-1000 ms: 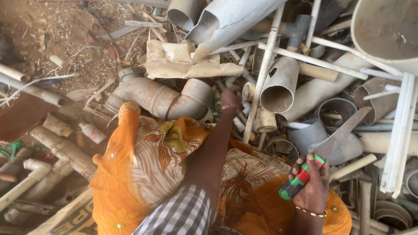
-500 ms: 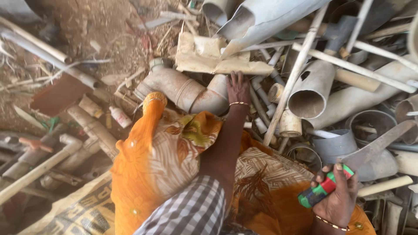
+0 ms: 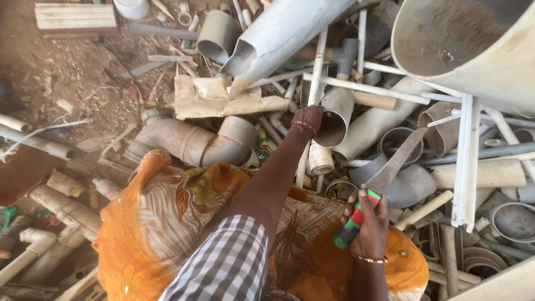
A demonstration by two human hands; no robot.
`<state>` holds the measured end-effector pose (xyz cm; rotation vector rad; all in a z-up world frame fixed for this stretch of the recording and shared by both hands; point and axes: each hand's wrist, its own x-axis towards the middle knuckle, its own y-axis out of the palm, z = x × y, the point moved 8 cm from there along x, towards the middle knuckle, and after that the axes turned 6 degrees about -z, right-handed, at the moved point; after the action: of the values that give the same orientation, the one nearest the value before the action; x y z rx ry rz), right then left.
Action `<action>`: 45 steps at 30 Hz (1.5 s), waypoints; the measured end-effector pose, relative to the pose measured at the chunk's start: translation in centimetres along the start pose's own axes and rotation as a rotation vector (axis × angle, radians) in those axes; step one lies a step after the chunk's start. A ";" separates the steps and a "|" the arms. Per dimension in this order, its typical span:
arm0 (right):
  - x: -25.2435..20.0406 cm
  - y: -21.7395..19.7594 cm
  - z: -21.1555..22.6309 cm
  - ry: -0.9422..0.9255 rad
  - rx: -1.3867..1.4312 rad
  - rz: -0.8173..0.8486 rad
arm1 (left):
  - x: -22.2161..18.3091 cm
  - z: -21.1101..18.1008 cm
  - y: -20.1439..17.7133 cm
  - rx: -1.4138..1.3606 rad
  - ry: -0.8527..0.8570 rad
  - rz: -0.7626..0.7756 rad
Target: The person sits on the ground and uses a knife to scrape the inner and outer edges of a short white plastic pipe segment, turning the pipe by hand to reach all sides.
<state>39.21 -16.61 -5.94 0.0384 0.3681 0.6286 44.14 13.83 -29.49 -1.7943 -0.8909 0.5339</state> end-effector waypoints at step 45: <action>0.6 -2.2 1.4 -0.145 0.190 0.077 | -18.8 18.6 -12.6 -0.020 -0.746 -0.321</action>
<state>41.35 -17.92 -5.11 0.2795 0.2856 0.6612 15.05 12.90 -25.88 -1.4197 -1.6566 1.0070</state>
